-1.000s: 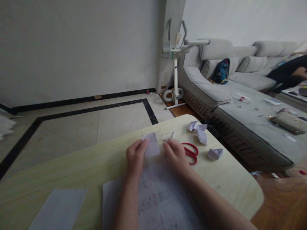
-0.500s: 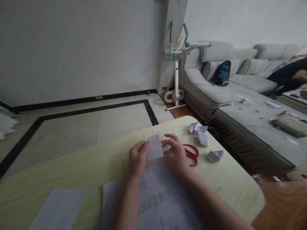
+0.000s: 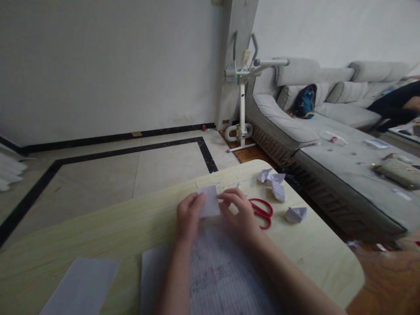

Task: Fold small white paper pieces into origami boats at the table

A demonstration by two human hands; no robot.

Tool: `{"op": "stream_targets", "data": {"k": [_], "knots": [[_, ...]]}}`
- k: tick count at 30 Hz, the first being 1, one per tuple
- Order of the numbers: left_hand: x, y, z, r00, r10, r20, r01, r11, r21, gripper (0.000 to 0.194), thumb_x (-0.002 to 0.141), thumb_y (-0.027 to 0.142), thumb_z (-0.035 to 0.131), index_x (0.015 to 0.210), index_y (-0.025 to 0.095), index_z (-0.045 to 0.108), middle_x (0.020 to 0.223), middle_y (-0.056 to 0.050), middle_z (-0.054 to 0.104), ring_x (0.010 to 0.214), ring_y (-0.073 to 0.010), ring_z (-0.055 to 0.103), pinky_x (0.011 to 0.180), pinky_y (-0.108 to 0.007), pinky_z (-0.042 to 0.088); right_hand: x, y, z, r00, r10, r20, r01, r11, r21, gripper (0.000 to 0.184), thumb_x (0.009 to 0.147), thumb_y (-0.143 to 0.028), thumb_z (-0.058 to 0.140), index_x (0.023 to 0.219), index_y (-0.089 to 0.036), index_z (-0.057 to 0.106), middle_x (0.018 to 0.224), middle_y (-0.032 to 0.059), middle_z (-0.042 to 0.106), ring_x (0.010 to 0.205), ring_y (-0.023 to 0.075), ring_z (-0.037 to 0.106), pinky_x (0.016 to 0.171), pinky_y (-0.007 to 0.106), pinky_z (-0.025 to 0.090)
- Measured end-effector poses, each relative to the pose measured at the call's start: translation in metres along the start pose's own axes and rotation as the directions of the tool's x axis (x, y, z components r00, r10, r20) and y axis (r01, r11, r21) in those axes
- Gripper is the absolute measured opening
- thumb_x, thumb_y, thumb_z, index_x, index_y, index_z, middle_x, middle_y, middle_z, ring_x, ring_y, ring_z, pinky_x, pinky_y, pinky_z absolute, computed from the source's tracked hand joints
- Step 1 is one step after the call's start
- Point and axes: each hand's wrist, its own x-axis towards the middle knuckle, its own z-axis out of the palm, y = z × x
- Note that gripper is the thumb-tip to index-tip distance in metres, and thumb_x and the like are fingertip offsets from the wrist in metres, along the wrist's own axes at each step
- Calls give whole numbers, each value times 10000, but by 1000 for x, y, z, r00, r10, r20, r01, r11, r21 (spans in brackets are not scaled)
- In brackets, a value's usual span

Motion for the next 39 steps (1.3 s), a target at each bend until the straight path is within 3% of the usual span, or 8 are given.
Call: {"op": "stream_targets", "data": {"k": [6,15,24,27,29,32,36,39], "knots": [[-5,9,1,989,-114,90,116,993,-15,213,659,346,666,654,151,580,516,52,481,433,-84,439,384,-170,321,-4,1,-2,994,-105,-4,103,984,-148,172,834,-132,550,932,-229,653,889,57,592,792,167,592,655,288,498],[-4,20,0,985,-151,83,156,986,-59,195,629,358,676,607,170,628,526,-3,565,494,-140,533,445,-216,381,-3,2,-2,979,-198,52,203,972,-115,161,803,-72,559,857,-202,637,803,34,600,683,128,575,571,231,466],[-4,3,-8,962,-143,235,152,988,-21,285,704,354,686,891,139,692,684,-19,656,596,-133,586,525,-205,435,-3,-1,-4,982,-186,-16,185,981,-65,200,797,-32,527,832,-208,615,793,25,603,706,134,581,608,237,457],[-2,0,-7,956,-138,257,144,990,-6,335,720,358,675,954,118,689,664,-24,660,565,-133,585,526,-213,445,-2,2,-3,996,-92,-9,92,995,-44,165,791,-62,539,839,-203,611,807,26,608,685,134,567,612,240,448],[-2,0,-5,962,-127,241,129,992,6,367,738,373,656,991,109,685,672,-35,675,576,-145,600,553,-228,464,-1,3,-2,998,46,-41,-45,999,12,154,796,-84,516,868,-195,596,816,27,613,671,134,557,611,241,443],[-4,2,-2,971,-95,221,91,995,31,374,758,382,632,1008,109,688,734,-52,701,642,-170,626,594,-245,479,1,1,-2,966,257,-32,-251,959,129,163,825,-114,449,890,-184,581,799,20,616,672,134,550,603,232,430],[-5,4,-1,971,-41,234,12,992,124,350,744,377,645,948,101,715,752,-58,710,671,-180,622,591,-237,467,2,-7,-4,936,325,138,-335,941,56,185,837,-224,497,675,-161,562,638,-5,545,615,128,504,556,224,374],[-4,4,-3,966,-30,257,-16,984,177,348,731,365,663,956,105,717,737,-44,710,679,-185,623,584,-234,461,2,-12,-4,917,363,166,-374,927,37,241,835,-255,497,614,-161,515,584,-20,477,573,118,457,519,223,331]]}}
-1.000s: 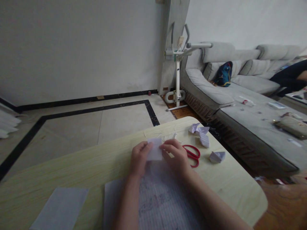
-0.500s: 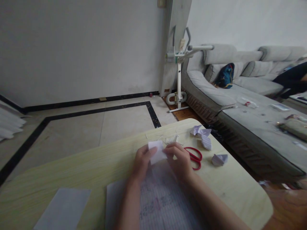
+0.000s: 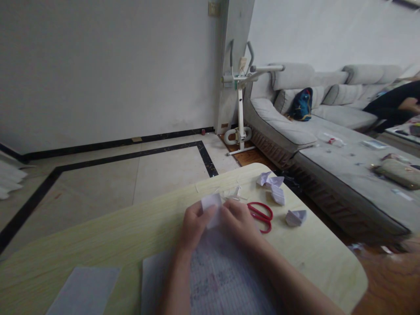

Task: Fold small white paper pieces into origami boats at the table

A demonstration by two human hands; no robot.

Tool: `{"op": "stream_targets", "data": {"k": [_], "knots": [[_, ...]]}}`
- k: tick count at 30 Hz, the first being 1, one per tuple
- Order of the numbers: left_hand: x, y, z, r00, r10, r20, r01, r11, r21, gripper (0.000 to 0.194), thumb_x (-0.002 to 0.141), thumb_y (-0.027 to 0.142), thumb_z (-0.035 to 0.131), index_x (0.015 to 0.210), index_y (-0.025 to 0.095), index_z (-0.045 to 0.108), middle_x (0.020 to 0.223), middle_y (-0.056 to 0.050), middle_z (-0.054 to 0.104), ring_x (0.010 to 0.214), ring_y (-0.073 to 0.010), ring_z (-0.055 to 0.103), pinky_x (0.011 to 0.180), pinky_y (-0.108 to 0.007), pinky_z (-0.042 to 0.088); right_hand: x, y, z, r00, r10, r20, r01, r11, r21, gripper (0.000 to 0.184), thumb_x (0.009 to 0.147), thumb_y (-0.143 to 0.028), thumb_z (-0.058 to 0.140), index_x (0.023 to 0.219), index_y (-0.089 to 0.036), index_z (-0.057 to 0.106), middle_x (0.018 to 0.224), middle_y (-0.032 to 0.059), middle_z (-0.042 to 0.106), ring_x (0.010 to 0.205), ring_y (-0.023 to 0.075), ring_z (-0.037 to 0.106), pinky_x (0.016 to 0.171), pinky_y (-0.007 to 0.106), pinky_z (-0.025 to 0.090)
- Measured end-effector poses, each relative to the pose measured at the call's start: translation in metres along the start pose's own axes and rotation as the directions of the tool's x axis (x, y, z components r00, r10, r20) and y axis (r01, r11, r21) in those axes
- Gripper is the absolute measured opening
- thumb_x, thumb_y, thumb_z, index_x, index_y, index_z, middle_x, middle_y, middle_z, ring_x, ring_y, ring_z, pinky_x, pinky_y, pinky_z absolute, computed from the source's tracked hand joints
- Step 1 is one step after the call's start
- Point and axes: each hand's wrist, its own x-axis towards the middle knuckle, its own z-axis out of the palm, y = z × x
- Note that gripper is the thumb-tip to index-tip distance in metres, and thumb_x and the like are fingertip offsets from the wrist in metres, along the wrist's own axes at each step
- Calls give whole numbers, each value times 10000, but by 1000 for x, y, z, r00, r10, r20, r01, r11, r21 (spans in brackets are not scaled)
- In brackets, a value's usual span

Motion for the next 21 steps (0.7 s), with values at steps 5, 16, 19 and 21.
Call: {"op": "stream_targets", "data": {"k": [5,16,19,21], "knots": [[1,0,0,999,7,43,-8,999,38,348,735,355,671,969,103,721,785,-56,726,767,-220,651,656,-262,485,1,2,0,999,42,27,-44,995,85,208,813,-239,485,618,-168,484,594,-25,446,588,118,435,529,225,323],[0,-1,-1,999,5,42,-7,999,44,330,726,363,673,928,110,741,740,-43,724,707,-210,643,594,-249,461,1,1,-2,997,76,25,-80,977,196,136,781,-245,512,666,-173,500,648,-19,487,636,127,464,569,219,361],[0,0,-1,999,9,38,-11,999,47,320,723,353,677,925,114,743,724,-37,718,707,-209,639,594,-246,459,1,2,-1,996,87,32,-92,972,216,106,760,-223,503,664,-178,489,641,-19,488,628,128,458,552,215,357],[-1,2,-1,999,7,37,-8,999,47,308,714,348,684,908,117,747,716,-37,716,694,-207,635,595,-248,460,0,2,-2,995,92,43,-99,970,224,107,750,-219,491,651,-182,473,633,-20,475,621,128,448,539,213,349]]}}
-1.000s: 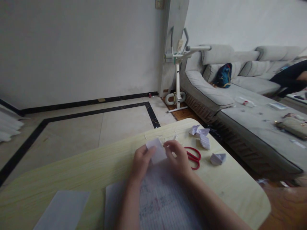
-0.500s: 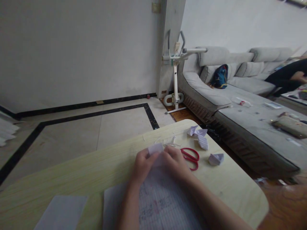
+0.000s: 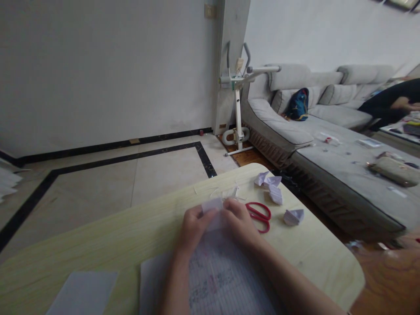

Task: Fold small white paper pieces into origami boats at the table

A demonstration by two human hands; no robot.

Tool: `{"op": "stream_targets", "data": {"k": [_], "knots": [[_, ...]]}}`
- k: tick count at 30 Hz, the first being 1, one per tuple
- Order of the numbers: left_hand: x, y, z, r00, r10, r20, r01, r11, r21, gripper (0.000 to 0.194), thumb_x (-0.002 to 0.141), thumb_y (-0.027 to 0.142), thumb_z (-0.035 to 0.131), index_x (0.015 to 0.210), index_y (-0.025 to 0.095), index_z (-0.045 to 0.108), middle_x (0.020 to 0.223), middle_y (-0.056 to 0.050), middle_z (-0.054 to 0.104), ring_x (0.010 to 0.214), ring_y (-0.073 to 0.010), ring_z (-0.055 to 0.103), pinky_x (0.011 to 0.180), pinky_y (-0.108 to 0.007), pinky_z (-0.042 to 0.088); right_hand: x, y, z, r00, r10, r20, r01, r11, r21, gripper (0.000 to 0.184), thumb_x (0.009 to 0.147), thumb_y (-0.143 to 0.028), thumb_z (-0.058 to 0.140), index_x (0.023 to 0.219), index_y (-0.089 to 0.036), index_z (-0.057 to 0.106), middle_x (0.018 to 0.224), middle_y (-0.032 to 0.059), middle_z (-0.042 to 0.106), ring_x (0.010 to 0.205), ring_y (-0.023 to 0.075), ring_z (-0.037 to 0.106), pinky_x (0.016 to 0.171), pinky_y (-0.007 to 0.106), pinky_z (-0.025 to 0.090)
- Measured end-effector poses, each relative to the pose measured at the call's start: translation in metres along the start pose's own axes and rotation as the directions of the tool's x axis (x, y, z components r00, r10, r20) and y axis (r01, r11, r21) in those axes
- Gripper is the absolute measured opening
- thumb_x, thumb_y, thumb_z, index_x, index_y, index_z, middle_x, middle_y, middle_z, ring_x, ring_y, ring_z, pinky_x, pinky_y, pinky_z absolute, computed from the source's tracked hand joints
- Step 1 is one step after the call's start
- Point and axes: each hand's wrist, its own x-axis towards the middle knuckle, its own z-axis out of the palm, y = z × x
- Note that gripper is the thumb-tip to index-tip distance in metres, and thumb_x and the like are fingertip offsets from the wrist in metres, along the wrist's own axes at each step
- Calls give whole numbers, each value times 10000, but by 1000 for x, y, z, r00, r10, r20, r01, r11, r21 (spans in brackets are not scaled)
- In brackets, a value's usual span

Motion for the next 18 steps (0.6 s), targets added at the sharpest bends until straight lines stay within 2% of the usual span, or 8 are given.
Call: {"op": "stream_targets", "data": {"k": [7,10,14,18], "knots": [[-1,0,0,999,-14,47,14,1000,10,286,721,344,680,884,119,748,681,-37,693,637,-186,602,554,-237,437,0,-3,-4,999,28,15,-28,1000,12,137,707,-224,475,596,-194,401,599,-29,404,598,127,410,513,211,324],[-1,-2,0,997,-35,73,34,999,19,285,732,355,670,862,113,747,643,-31,670,586,-162,569,515,-227,410,-1,-2,-5,997,42,59,-44,999,30,130,711,-215,448,595,-193,396,606,-23,423,601,131,427,521,217,336],[-2,-2,0,995,-15,96,13,1000,18,265,744,348,660,835,114,742,687,-36,675,621,-162,573,536,-228,411,-2,1,-6,995,27,98,-31,999,38,151,739,-208,425,590,-192,401,605,-15,460,602,136,443,521,223,347],[-3,-1,-1,994,-24,111,20,999,34,259,750,365,653,744,118,731,620,-21,647,570,-149,544,499,-221,374,-1,4,-5,999,-15,46,16,1000,-13,142,732,-205,433,591,-189,425,611,-13,454,616,140,442,536,227,349]]}}
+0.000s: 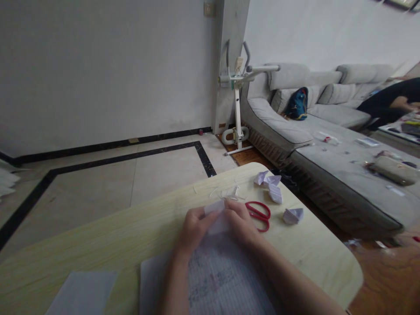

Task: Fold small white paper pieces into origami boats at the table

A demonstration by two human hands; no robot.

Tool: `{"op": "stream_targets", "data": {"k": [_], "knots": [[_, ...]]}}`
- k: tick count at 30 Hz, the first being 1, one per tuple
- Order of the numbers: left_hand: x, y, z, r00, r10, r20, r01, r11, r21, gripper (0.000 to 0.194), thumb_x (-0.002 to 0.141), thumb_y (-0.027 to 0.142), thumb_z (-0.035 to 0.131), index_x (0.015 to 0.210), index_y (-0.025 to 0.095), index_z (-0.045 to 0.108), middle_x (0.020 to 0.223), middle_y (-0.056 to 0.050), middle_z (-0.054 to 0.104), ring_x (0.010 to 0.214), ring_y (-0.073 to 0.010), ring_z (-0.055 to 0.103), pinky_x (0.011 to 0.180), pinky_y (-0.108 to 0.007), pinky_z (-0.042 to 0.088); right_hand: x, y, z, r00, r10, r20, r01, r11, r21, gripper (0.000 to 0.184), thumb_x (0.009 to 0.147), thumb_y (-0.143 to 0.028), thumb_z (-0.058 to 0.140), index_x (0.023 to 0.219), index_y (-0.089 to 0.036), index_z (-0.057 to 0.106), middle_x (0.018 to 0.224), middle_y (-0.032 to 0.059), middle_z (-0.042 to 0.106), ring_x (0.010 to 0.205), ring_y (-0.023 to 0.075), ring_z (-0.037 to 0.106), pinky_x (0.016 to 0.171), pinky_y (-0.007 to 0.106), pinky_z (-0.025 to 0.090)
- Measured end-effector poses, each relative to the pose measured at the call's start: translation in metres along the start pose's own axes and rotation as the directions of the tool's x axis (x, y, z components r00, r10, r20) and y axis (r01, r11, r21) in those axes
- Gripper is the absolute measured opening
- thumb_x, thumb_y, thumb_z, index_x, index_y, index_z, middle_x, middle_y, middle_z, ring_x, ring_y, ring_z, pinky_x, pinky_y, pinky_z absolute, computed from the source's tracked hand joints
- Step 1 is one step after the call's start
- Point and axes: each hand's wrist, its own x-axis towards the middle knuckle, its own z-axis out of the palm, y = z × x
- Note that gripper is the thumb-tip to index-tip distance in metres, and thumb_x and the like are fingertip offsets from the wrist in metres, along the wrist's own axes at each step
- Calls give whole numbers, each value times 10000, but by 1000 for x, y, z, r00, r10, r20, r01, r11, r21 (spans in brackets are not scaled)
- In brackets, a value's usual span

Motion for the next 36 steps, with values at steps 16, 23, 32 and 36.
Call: {"op": "stream_targets", "data": {"k": [16,23,32,36], "knots": [[2,-1,0,1000,22,-22,-23,999,-29,267,754,386,641,754,128,711,668,-18,650,604,-148,551,525,-209,393,0,-1,-1,1000,-6,-2,6,995,-102,143,723,-182,428,605,-201,349,600,-38,346,609,128,374,528,226,286],[1,3,0,999,30,11,-30,999,-30,279,748,404,650,685,135,695,614,-3,609,568,-134,515,518,-206,372,0,0,-2,1000,-3,3,4,996,-88,168,750,-181,419,590,-193,371,599,-34,379,595,123,394,527,223,293],[3,-1,0,1000,24,-17,-24,1000,-15,256,752,377,643,737,132,717,649,-15,658,601,-157,572,531,-218,406,2,2,2,995,-67,-80,59,994,-93,59,689,-147,444,650,-191,442,629,-30,433,623,129,421,545,220,316],[4,1,0,998,48,-29,-49,998,-35,271,761,336,635,927,147,735,823,-48,727,790,-215,648,672,-256,476,2,-1,1,996,-54,-73,44,990,-133,95,679,-146,434,604,-192,396,595,-36,383,606,126,395,539,226,299]]}}
